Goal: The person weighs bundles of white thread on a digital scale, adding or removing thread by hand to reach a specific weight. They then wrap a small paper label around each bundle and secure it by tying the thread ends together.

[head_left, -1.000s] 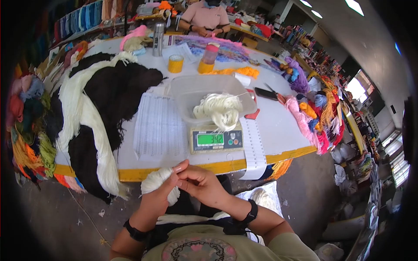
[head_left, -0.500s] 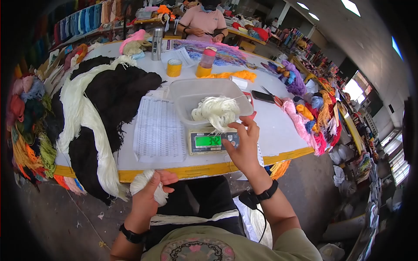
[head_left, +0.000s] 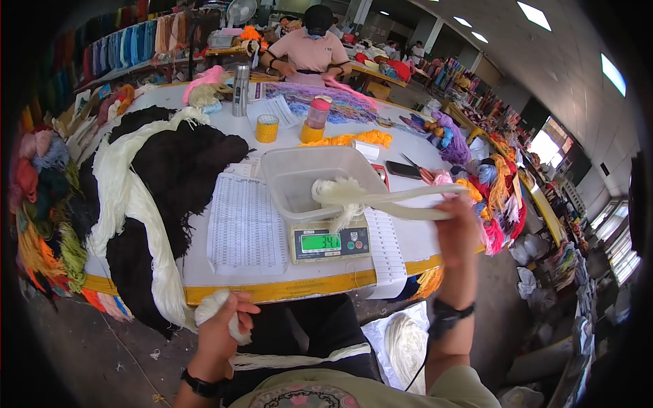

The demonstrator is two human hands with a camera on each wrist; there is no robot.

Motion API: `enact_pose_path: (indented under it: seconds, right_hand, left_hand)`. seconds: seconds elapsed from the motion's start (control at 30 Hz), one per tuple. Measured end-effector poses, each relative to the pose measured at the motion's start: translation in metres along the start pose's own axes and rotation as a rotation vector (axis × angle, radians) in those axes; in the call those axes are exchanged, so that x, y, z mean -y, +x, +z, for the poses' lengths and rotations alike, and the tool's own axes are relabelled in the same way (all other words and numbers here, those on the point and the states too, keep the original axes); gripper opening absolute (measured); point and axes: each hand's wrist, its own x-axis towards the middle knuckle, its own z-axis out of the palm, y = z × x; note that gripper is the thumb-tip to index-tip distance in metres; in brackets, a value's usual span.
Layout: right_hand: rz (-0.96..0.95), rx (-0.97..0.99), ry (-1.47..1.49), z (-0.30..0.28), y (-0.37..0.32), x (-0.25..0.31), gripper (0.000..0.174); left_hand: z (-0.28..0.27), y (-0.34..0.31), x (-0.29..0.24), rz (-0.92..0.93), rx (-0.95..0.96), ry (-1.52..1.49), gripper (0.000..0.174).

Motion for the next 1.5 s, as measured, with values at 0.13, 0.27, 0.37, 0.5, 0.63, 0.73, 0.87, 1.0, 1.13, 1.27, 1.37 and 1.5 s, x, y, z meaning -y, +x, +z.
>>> enact_pose_path:
  seconds: [0.13, 0.27, 0.37, 0.5, 0.63, 0.73, 0.87, 1.0, 1.13, 1.27, 1.37, 1.5]
  right_hand:
    - [-0.82, -0.528, -0.205, -0.051, -0.03, 0.099, 0.028]
    - [-0.425, -0.28, -0.544, 0.014, -0.077, 0.09, 0.025]
    - [0.135, 0.231, -0.601, 0.062, -0.104, 0.05, 0.031]
    - [0.536, 0.64, -0.532, 0.117, -0.119, -0.007, 0.024]
    - [0.335, 0.713, -0.596, 0.127, -0.136, -0.055, 0.016]
    - [0.344, 0.709, -0.613, 0.124, -0.142, -0.076, 0.009]
    - [0.344, 0.694, -0.598, 0.122, -0.144, -0.084, 0.009]
    - [0.417, 0.609, -0.45, 0.126, -0.142, -0.08, 0.02]
    - [0.41, 0.601, -0.482, 0.125, -0.143, -0.078, 0.014]
    - [0.456, 0.527, -0.282, 0.122, -0.14, -0.081, 0.015]
    - [0.454, 0.571, -0.39, 0.121, -0.14, -0.083, 0.018]
    - [0.457, 0.586, -0.39, 0.121, -0.141, -0.086, 0.018]
  left_hand:
    - [-0.017, -0.001, -0.01, 0.157, 0.042, -0.339, 0.042]
    - [0.016, 0.0, -0.031, 0.156, 0.501, -0.557, 0.049]
    - [0.047, 0.016, -0.025, 0.118, 0.683, -0.043, 0.048]
    - [0.086, 0.017, -0.005, 0.049, 0.586, 0.042, 0.04]
    - [0.077, 0.021, -0.002, 0.081, 0.485, -0.213, 0.03]
    - [0.074, 0.019, -0.002, 0.064, 0.307, -0.248, 0.027]
    - [0.073, 0.019, 0.001, 0.087, 0.202, -0.297, 0.02]
    - [0.075, 0.026, 0.008, 0.105, 0.155, -0.292, 0.024]
    - [0.088, 0.021, -0.003, 0.069, 0.163, -0.291, 0.02]
    - [0.086, 0.024, 0.0, 0.026, 0.207, -0.326, 0.022]
    - [0.085, 0.024, -0.001, 0.042, 0.208, -0.29, 0.022]
    - [0.083, 0.025, -0.001, 0.028, 0.204, -0.249, 0.021]
